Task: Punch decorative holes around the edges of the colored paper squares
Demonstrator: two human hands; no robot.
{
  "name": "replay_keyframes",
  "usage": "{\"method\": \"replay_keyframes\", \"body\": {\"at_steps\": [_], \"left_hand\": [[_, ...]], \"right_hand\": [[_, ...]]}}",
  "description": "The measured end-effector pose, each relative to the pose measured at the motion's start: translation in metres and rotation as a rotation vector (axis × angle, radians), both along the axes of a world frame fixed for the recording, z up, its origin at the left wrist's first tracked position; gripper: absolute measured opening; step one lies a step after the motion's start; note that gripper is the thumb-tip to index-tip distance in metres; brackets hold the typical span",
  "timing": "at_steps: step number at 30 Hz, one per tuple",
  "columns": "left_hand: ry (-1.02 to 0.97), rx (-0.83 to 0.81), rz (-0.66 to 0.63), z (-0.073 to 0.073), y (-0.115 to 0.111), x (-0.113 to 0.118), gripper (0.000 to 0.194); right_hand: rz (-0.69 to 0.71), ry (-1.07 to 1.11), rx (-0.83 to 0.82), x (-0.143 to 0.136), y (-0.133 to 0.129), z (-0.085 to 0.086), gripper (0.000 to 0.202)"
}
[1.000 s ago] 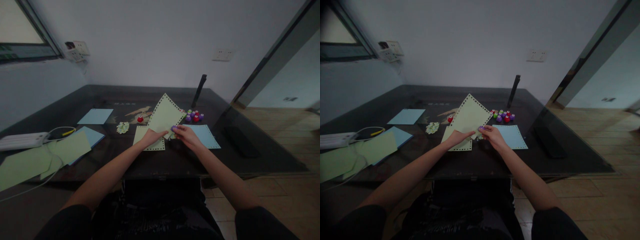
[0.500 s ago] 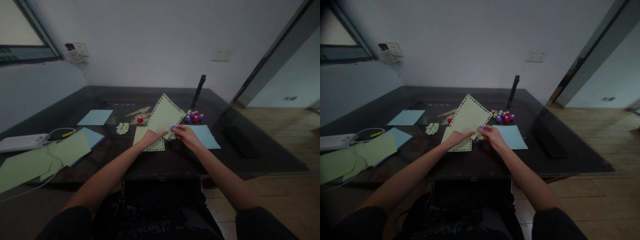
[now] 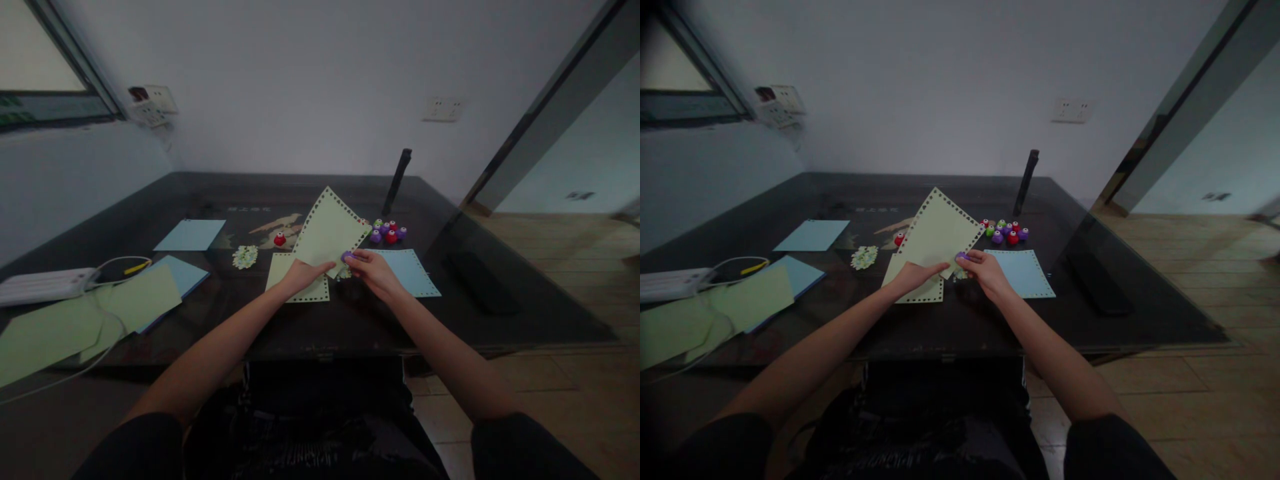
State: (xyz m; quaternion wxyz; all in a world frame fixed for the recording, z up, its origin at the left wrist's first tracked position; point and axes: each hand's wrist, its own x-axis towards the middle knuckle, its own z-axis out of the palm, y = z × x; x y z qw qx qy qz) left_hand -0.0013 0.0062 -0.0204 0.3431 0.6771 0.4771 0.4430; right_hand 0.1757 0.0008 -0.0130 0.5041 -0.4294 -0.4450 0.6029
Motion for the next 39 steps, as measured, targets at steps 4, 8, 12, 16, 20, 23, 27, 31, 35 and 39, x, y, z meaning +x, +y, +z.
{"method": "replay_keyframes", "body": {"at_steps": [4, 8, 12, 16, 20, 23, 27, 31, 35, 39], "left_hand": [[-0.015, 0.006, -0.009, -0.0013, 0.0003, -0.0002, 0.056], [-0.018, 0.017, -0.009, -0.0024, 0.001, -0.0004, 0.056], [-0.032, 0.013, -0.002, -0.0024, 0.0006, -0.0005, 0.056], [-0.049, 0.009, -0.023, -0.0025, -0.0001, -0.0005, 0.056], [-0.053, 0.018, -0.026, -0.0044, 0.0013, -0.0004, 0.056], [-0.042, 0.026, -0.021, -0.0065, 0.0031, -0.0005, 0.056], [-0.04, 0.022, -0.001, -0.008, 0.0038, -0.0009, 0.055], [-0.03, 0.022, -0.012, -0.0073, 0.0031, -0.0012, 0.052], [-0.026, 0.04, -0.029, -0.0062, 0.0032, -0.001, 0.048], [-0.02, 0.029, -0.026, -0.004, 0.0019, -0.0003, 0.048]], "right_hand": [[0.002, -0.002, 0.005, 0.0001, 0.0004, 0.0, 0.033], [-0.003, 0.008, -0.012, 0.0001, 0.0001, 0.0005, 0.034], [-0.004, 0.005, -0.012, 0.0001, 0.0, 0.0004, 0.034], [-0.005, 0.03, -0.011, 0.0003, 0.0001, -0.0004, 0.034], [-0.003, 0.048, -0.018, 0.0004, -0.0002, -0.0002, 0.033], [-0.001, 0.046, -0.039, 0.0005, -0.0007, 0.0008, 0.034], [-0.028, 0.031, -0.08, 0.0005, -0.0015, 0.0016, 0.039], [-0.026, 0.05, -0.086, 0.0005, -0.0017, 0.0014, 0.038], [-0.029, 0.061, -0.091, 0.0005, -0.0012, 0.0008, 0.037], [-0.038, 0.075, -0.089, 0.0006, -0.0005, -0.0005, 0.037]]}}
